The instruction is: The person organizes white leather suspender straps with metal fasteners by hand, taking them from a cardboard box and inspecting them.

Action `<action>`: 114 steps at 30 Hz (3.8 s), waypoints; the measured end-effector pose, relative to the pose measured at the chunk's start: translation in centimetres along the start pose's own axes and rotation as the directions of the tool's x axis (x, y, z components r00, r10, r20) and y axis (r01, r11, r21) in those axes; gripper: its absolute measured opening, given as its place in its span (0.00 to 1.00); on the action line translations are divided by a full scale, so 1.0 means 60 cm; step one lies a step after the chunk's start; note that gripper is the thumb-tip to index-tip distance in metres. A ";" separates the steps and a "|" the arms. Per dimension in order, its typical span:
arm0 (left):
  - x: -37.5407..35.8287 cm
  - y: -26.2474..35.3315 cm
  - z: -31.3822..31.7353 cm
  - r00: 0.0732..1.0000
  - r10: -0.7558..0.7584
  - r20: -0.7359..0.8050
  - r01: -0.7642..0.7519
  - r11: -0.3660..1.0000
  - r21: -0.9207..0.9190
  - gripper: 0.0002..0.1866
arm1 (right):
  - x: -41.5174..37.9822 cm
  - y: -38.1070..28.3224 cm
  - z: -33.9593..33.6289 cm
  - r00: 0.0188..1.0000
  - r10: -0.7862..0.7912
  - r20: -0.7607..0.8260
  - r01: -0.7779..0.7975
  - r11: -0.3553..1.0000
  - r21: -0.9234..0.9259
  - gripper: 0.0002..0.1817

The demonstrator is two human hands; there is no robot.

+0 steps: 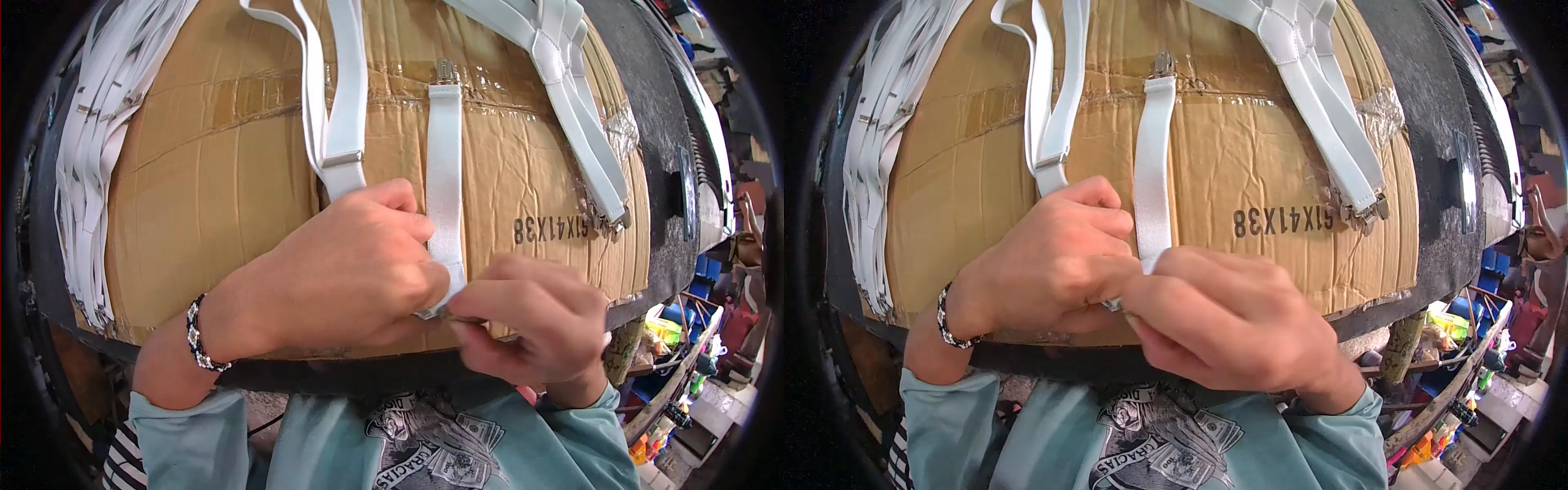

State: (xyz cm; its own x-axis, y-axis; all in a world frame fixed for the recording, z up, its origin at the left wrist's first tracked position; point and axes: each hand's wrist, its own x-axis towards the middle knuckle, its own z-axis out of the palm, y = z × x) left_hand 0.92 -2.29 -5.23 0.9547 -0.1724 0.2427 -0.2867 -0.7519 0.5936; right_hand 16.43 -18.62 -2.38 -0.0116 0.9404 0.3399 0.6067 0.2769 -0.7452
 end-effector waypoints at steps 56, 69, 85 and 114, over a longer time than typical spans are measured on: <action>-0.005 0.003 -0.015 0.998 -0.066 0.023 0.065 0.997 0.040 0.14 | -0.013 0.020 -0.006 0.999 0.031 0.034 -0.034 0.996 0.083 0.15; -0.004 -0.001 -0.004 0.997 -0.041 -0.065 0.043 0.999 0.025 0.20 | -0.033 0.047 -0.025 0.981 0.192 0.006 -0.192 0.977 0.093 0.14; 0.003 0.009 0.005 0.988 -0.099 -0.118 0.100 0.995 0.002 0.17 | -0.043 0.021 -0.005 0.973 0.144 -0.181 -0.112 0.978 0.174 0.13; 0.001 0.006 0.014 0.990 -0.084 -0.111 0.087 0.996 0.024 0.15 | -0.003 -0.007 0.022 0.994 -0.070 -0.089 0.059 0.990 -0.125 0.12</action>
State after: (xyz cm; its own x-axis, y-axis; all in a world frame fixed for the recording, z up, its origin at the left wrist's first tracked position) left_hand 0.96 -3.10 -5.65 0.9606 -0.0374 0.2755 -0.2008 -0.7788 0.5942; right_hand 15.14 -18.66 -2.90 0.0164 0.8974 0.4408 0.6997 0.3047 -0.6462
